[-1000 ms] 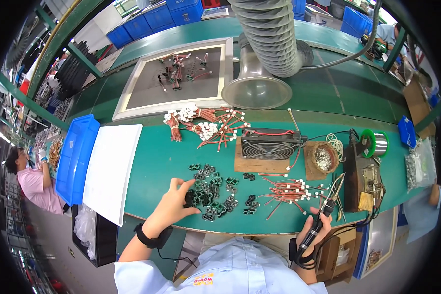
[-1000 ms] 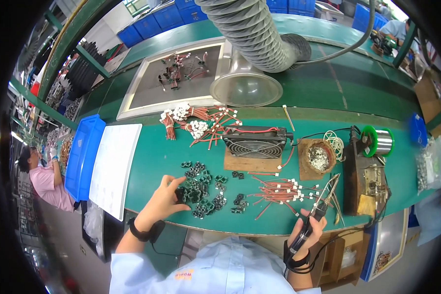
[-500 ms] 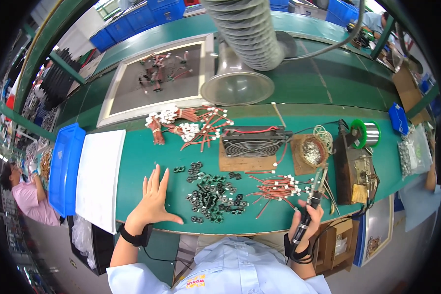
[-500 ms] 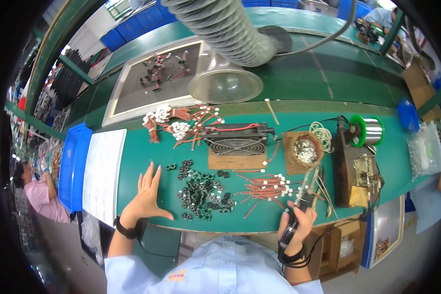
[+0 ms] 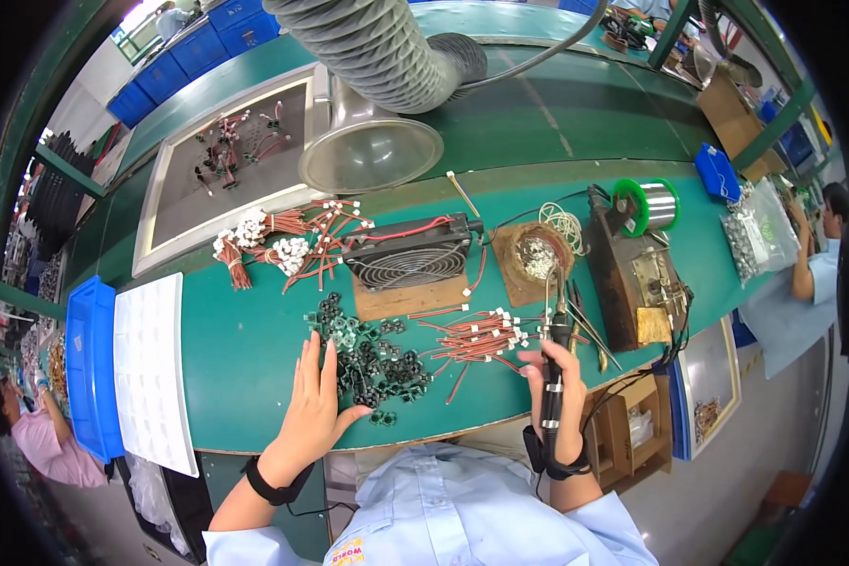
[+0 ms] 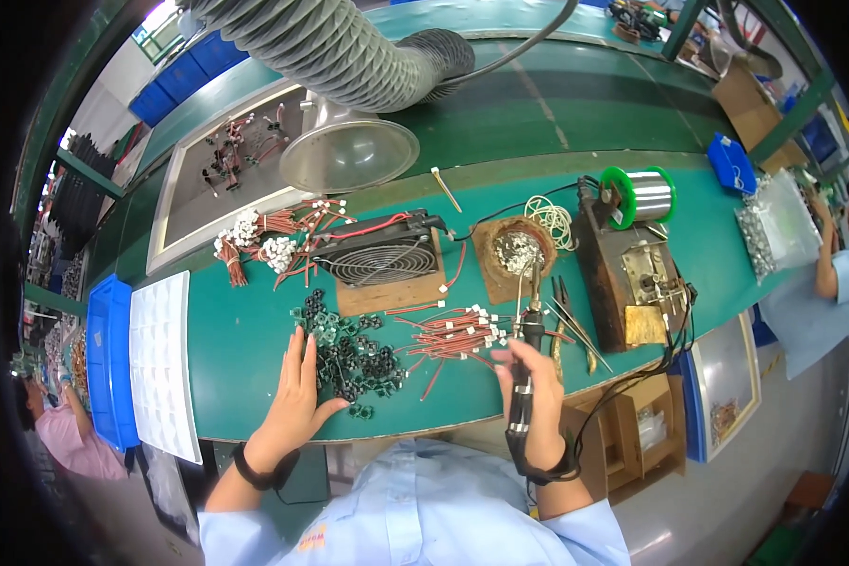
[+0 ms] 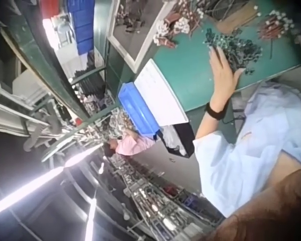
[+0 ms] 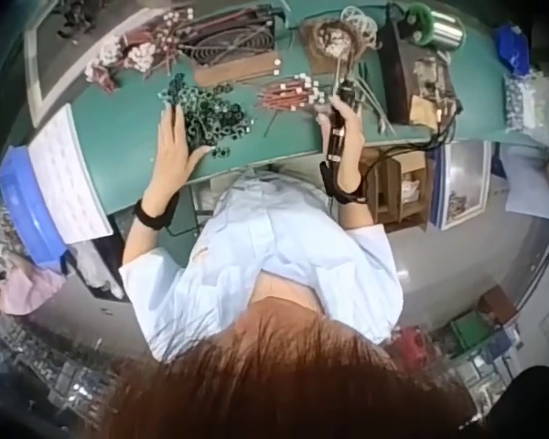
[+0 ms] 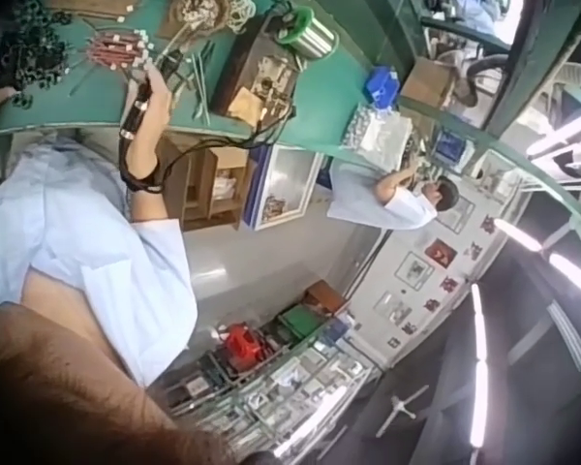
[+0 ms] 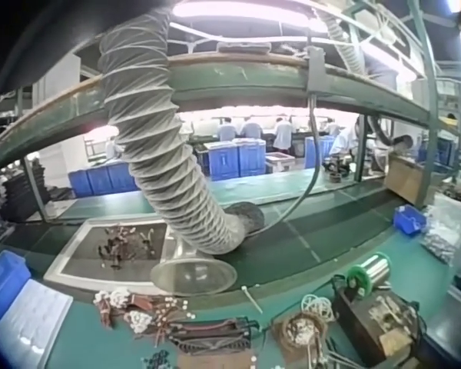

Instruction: The person solders wires to circuit boards using a soldering iron, moves a tray of components aside, and gathers the circuit boards into a pile. They then continue soldering wires to the circuit boards one at a time.

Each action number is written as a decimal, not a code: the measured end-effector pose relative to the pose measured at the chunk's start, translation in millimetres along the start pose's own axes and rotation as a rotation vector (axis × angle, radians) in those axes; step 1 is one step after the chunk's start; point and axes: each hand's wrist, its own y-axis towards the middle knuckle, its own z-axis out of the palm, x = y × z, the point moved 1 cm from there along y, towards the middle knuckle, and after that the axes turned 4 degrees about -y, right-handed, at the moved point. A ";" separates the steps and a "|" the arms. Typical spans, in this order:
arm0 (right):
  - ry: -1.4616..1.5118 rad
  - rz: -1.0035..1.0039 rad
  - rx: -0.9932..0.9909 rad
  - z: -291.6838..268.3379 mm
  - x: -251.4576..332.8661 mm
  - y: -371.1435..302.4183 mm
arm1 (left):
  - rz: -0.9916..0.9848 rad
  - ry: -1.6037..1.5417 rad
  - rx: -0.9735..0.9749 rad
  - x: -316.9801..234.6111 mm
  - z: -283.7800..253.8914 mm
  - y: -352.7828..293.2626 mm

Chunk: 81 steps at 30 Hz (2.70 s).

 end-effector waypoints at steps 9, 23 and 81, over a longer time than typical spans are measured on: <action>-0.478 -0.421 0.099 8.6 9.9 12.5 | -0.144 -0.130 -0.168 -44.9 -32.4 -42.3; -0.096 -0.290 0.196 -17.5 24.9 -14.3 | 0.155 -0.556 -0.087 -103.7 21.9 9.4; 0.226 -0.164 0.354 7.7 48.8 -31.9 | -0.219 -0.131 -0.429 -61.4 32.9 -27.8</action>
